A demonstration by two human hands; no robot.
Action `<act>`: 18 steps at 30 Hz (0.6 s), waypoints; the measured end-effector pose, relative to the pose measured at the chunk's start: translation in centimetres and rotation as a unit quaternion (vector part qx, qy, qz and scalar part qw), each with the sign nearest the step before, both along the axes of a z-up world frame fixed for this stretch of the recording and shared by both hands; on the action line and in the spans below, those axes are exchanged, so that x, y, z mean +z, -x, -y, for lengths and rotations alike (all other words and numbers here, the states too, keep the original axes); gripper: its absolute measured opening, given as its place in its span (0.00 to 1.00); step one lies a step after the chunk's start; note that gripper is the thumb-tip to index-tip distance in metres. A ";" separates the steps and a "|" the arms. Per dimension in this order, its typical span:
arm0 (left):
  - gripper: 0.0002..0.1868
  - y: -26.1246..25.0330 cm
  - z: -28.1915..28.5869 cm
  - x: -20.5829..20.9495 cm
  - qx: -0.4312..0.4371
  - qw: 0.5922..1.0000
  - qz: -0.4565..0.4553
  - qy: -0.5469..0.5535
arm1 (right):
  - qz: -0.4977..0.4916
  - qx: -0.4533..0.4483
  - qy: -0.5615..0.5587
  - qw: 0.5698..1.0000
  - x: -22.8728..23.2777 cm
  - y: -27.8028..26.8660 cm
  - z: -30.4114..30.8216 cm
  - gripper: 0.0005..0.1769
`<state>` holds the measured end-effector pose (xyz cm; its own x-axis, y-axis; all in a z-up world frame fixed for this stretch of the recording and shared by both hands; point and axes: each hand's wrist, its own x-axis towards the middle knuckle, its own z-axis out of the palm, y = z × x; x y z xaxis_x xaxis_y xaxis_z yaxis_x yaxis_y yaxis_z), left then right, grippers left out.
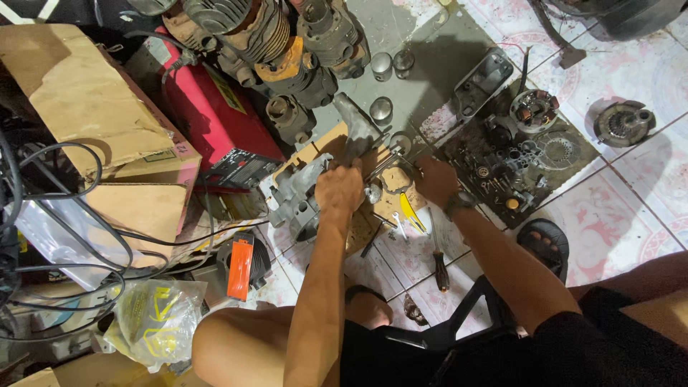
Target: The person works on a disassembled engine block placed on the floor, using a wrench to tighten or loosen bolts on the cylinder head. They repeatedly adjust the tool and reposition their hands to access different fasteners on the engine assembly.
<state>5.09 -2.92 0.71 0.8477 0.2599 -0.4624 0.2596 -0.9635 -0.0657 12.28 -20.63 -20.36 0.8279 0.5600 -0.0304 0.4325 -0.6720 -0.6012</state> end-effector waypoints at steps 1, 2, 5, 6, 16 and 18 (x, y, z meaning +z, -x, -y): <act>0.17 0.0 0.0 -0.2 0.000 1.000 0.000 0.001 | 0.000 0.000 0.001 1.000 -0.1 -0.2 0.0 0.09; 0.17 0.1 0.0 -0.3 0.005 1.000 0.000 0.001 | -0.002 0.011 0.007 1.000 -0.3 -0.3 -0.1 0.09; 0.18 0.1 -0.4 -1.3 0.008 1.000 0.004 0.002 | -0.021 0.039 0.003 0.999 -0.4 -1.6 -0.6 0.10; 0.17 0.0 -0.5 -1.7 0.005 1.000 0.006 0.004 | -0.039 0.054 -0.007 0.998 -0.4 -2.0 -0.8 0.10; 0.18 0.0 -0.3 -0.4 0.008 1.000 -0.020 0.002 | 0.012 0.183 0.027 0.983 -1.3 -7.9 -2.4 0.09; 0.16 -0.2 0.2 1.6 0.008 1.000 -0.013 0.003 | 0.078 0.214 0.052 0.972 -1.0 -8.8 -2.8 0.06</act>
<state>5.32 -3.13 2.34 0.8313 0.2705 -0.4855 0.2730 -0.9597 -0.0672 21.10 -17.82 -21.40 0.5186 0.8550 0.0018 0.7663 -0.4639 -0.4445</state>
